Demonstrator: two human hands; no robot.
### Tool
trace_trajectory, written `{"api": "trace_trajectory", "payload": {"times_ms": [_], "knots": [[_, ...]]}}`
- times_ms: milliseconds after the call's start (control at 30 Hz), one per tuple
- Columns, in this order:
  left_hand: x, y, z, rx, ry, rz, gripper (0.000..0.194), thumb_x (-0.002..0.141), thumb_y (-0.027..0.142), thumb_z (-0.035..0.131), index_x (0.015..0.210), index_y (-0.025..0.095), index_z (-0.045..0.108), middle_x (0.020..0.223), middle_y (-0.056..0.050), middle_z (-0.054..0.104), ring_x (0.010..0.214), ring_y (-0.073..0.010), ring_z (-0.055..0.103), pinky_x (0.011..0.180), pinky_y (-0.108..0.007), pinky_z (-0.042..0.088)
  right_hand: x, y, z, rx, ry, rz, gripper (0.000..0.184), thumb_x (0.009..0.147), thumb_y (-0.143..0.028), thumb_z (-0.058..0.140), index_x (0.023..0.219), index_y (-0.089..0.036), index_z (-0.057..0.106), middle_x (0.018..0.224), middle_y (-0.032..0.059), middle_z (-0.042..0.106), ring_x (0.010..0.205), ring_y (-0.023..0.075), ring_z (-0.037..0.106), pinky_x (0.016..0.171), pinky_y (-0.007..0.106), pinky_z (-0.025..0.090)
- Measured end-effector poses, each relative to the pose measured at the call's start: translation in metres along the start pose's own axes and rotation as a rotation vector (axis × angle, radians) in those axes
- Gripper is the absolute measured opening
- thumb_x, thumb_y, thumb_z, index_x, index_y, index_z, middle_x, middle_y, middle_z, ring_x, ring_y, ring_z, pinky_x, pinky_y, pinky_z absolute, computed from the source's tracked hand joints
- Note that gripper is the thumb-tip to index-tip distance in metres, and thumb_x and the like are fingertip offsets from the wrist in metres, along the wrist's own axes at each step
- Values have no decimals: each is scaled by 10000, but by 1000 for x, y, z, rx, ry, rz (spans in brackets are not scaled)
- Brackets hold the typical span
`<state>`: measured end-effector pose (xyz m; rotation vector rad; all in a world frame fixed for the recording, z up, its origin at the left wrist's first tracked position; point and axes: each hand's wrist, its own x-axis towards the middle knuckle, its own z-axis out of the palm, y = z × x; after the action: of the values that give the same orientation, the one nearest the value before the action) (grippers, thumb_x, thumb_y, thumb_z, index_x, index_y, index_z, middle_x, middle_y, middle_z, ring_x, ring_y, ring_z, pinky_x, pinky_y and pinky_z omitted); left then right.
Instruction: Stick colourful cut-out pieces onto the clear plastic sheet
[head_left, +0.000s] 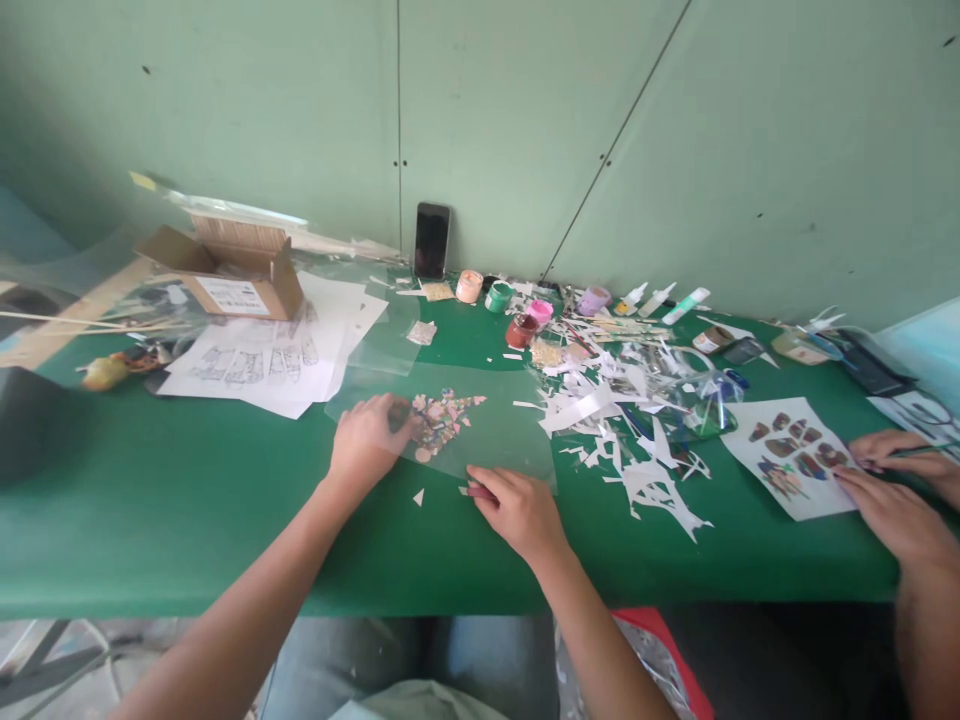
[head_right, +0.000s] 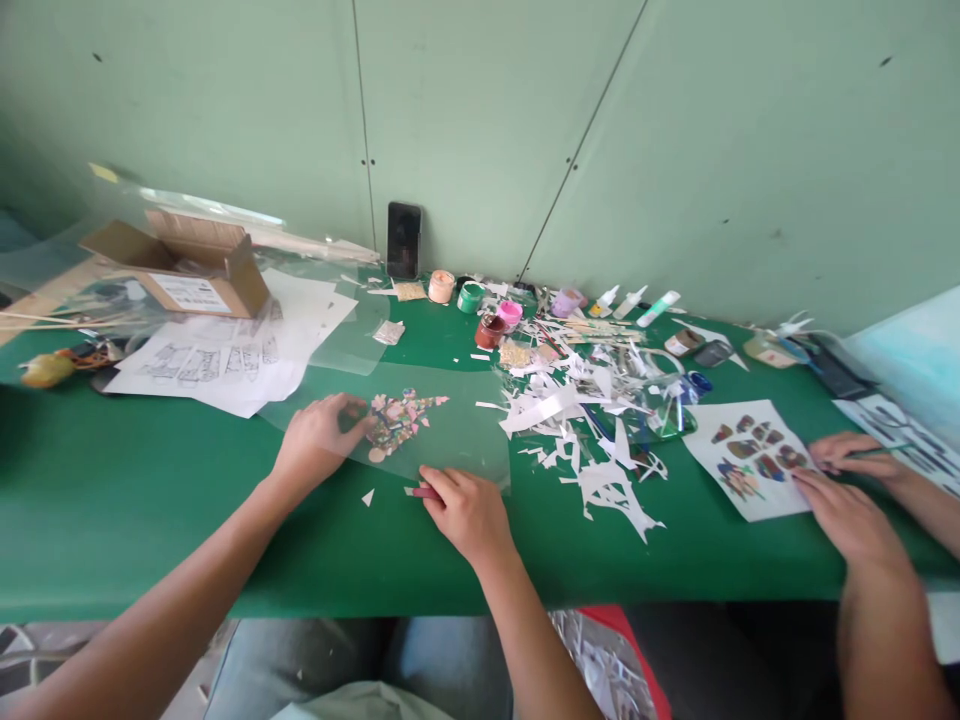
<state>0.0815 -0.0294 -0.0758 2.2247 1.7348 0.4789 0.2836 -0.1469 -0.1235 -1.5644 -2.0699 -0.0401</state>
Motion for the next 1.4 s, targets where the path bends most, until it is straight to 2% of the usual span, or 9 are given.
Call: {"api": "trace_trajectory", "payload": {"times_ms": [67, 167, 467, 700, 967, 1100, 1267, 1333, 1400], "knots": [[-5, 6, 2, 106, 25, -1, 321, 844, 496, 596, 990, 217, 660, 997, -91, 694, 1002, -311, 625, 846, -405, 437, 0, 0, 0, 5, -3, -7, 263, 899, -174, 539, 1068, -245, 727, 812, 18, 756, 705, 152, 702, 601, 230, 503], [-7, 12, 4, 170, 19, -11, 290, 838, 485, 601, 932, 217, 659, 991, -96, 666, 1000, -316, 610, 840, -414, 428, -1, 0, 0, 2, -15, -10, 272, 892, -162, 549, 1069, -258, 732, 790, 12, 748, 695, 146, 696, 590, 225, 498], [-2, 6, 3, 21, -6, -33, 162, 804, 390, 641, 852, 236, 640, 964, -51, 720, 971, -290, 623, 830, -388, 414, -2, 1, 2, 29, -23, 9, 251, 897, -185, 585, 1082, -268, 733, 812, 16, 754, 709, 142, 702, 614, 217, 510], [0, 5, 0, -147, -21, -50, 170, 820, 275, 605, 978, 249, 663, 917, -8, 765, 920, -240, 683, 874, -378, 422, -1, 1, 1, 41, -10, -3, 267, 894, -163, 572, 1089, -256, 729, 827, 17, 759, 720, 150, 706, 617, 225, 515], [9, 3, -7, -154, -67, -130, 187, 846, 361, 554, 917, 262, 696, 961, -31, 756, 897, -254, 685, 723, -320, 457, -1, 2, 0, 40, 4, -18, 267, 887, -154, 581, 1091, -243, 728, 802, 15, 750, 710, 149, 704, 605, 228, 510], [11, -12, -15, -190, 39, -146, 176, 841, 360, 532, 869, 237, 654, 900, -45, 727, 795, -232, 657, 696, -313, 442, -1, 2, 0, 26, 23, -24, 232, 894, -170, 583, 1065, -240, 723, 823, 13, 761, 711, 147, 709, 596, 222, 499], [4, -59, -44, -365, 224, -306, 182, 813, 293, 554, 909, 170, 648, 778, -33, 677, 683, -167, 604, 645, -272, 443, -1, 3, 0, 31, 40, -6, 247, 907, -227, 576, 1136, -192, 664, 682, 1, 714, 553, 136, 656, 518, 233, 449], [-2, -76, -58, -519, 399, -438, 195, 789, 269, 582, 934, 155, 645, 708, 3, 628, 551, -119, 544, 545, -240, 429, 0, 3, -1, 33, 40, 8, 298, 916, -270, 568, 1194, -174, 621, 617, -22, 666, 488, 131, 611, 483, 240, 420], [-8, -85, -71, -729, 649, -445, 195, 743, 217, 617, 923, 147, 644, 673, 32, 592, 515, -86, 524, 506, -210, 447, 1, 0, -3, 49, 44, -30, 263, 932, -274, 545, 1165, -179, 620, 634, -15, 669, 504, 130, 614, 498, 241, 423]]}}
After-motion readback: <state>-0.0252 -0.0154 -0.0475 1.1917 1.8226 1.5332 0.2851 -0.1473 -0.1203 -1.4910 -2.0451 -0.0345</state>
